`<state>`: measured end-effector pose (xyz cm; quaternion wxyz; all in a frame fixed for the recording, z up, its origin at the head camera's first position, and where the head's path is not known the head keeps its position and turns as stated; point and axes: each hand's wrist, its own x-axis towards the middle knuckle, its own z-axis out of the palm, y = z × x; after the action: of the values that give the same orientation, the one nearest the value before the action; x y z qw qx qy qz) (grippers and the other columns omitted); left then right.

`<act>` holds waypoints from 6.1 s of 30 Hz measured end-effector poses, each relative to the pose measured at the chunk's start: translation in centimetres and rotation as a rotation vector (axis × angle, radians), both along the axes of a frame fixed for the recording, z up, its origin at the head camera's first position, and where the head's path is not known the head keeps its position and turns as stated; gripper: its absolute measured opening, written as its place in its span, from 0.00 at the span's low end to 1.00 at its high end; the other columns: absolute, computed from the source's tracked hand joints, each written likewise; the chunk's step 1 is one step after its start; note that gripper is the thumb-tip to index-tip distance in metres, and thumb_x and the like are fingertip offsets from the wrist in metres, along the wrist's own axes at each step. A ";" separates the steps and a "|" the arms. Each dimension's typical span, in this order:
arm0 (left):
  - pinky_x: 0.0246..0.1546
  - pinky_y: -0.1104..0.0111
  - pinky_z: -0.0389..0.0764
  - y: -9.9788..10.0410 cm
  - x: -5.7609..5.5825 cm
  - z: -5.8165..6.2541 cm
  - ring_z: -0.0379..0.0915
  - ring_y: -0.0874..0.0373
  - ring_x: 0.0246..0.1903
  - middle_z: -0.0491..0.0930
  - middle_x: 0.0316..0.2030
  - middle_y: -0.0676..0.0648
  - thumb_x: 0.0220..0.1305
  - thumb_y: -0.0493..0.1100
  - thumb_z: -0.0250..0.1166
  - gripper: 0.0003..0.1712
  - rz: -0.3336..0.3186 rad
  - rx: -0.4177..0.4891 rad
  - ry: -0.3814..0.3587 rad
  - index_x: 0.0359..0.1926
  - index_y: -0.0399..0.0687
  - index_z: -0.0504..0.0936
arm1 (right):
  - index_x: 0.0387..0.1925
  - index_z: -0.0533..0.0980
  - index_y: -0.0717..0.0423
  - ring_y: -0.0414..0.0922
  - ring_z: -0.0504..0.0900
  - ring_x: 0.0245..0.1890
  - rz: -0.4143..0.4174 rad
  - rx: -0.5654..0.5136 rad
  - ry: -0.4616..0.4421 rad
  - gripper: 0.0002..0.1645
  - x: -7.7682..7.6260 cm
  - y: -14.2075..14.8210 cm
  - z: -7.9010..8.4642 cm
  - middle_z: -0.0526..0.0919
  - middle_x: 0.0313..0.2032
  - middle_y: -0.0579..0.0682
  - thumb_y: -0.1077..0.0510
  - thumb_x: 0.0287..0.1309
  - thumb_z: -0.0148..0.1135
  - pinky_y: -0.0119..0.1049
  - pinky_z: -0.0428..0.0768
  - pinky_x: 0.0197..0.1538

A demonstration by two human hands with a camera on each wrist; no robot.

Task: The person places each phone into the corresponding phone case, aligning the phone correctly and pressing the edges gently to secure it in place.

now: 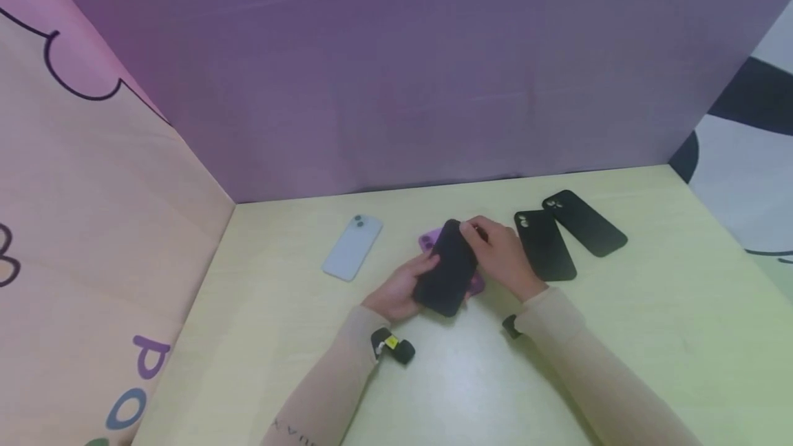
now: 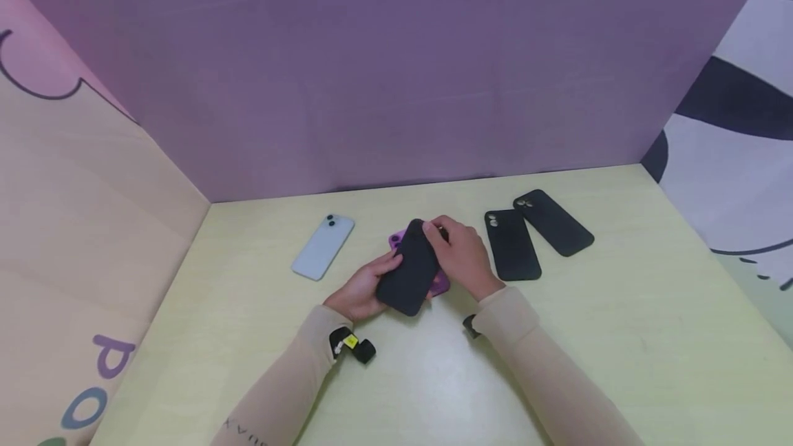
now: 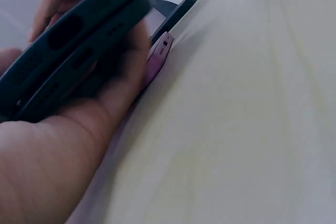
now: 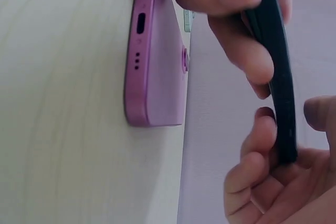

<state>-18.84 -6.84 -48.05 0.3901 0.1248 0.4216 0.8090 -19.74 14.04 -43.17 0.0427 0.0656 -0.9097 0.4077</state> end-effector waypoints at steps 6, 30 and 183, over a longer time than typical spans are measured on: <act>0.72 0.45 0.69 0.0 -0.2 0.1 0.63 0.44 0.74 0.61 0.77 0.43 0.81 0.53 0.47 0.31 0.198 -0.042 -0.084 0.80 0.69 0.55 | 0.60 0.75 0.58 0.50 0.81 0.31 0.032 0.040 -0.087 0.26 0.0 -0.2 0.0 0.84 0.33 0.55 0.42 0.76 0.51 0.41 0.78 0.35; 0.80 0.57 0.57 0.8 -0.9 -0.5 0.53 0.49 0.79 0.58 0.79 0.48 0.83 0.53 0.42 0.31 0.450 0.047 -0.125 0.81 0.59 0.50 | 0.41 0.82 0.62 0.42 0.78 0.22 0.322 -0.061 -0.405 0.27 0.5 -1.4 -1.3 0.81 0.21 0.49 0.45 0.79 0.47 0.35 0.80 0.31; 0.63 0.60 0.81 0.7 -0.6 0.7 0.81 0.50 0.59 0.81 0.62 0.41 0.63 0.39 0.70 0.29 0.607 -0.499 0.197 0.66 0.45 0.76 | 0.40 0.80 0.66 0.42 0.88 0.26 0.257 -0.289 -0.526 0.15 -0.6 0.3 -2.8 0.90 0.29 0.54 0.55 0.73 0.58 0.36 0.87 0.34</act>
<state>-19.39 -6.17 -47.38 0.1095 -0.0271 0.6579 0.7446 -20.31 14.36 -45.93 -0.2366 0.0656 -0.8067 0.5375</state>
